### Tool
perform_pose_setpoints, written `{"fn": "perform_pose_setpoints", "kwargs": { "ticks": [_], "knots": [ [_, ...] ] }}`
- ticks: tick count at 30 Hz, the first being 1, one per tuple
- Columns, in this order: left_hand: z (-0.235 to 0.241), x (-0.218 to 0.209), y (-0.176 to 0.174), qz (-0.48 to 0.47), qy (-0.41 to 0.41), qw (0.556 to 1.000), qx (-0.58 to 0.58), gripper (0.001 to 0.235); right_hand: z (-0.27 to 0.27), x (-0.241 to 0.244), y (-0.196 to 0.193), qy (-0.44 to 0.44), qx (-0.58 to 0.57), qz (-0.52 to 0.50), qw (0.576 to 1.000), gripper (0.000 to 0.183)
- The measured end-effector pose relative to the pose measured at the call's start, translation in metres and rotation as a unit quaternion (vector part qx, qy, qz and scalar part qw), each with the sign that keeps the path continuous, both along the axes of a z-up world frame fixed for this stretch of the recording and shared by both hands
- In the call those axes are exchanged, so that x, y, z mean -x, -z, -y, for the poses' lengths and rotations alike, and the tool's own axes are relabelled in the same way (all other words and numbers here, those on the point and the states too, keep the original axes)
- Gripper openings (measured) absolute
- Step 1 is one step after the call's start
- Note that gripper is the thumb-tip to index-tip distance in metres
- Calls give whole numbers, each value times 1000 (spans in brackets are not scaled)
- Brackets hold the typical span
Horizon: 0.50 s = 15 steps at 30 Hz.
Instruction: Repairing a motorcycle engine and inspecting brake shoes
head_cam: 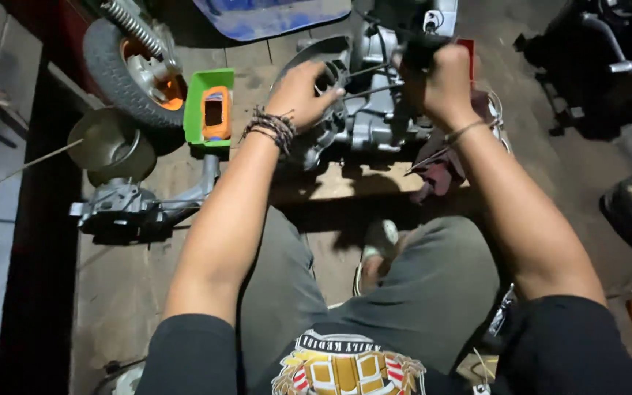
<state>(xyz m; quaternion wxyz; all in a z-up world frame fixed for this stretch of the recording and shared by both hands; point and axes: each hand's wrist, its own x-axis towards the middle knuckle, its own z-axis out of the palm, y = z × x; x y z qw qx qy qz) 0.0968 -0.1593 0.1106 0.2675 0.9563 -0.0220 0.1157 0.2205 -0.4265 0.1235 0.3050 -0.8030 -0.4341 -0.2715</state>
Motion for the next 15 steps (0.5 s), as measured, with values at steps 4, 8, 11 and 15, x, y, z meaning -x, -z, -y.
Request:
{"fn": "perform_pose_setpoints", "kwargs": {
  "ticks": [4,8,11,15],
  "knots": [
    [9,5,0,-58,18,998,-27,44,10,8,21,-107,57,-47,992,44],
    [-13,22,30,-47,31,997,-43,35,4,31,41,-188,96,-67,975,45],
    [-30,48,22,-87,-4,995,-41,30,10,27,62,-180,149,-2,972,36],
    [-38,49,16,-128,-41,991,-28,28,15,27,51,-229,67,-82,968,21]
  ]
}}
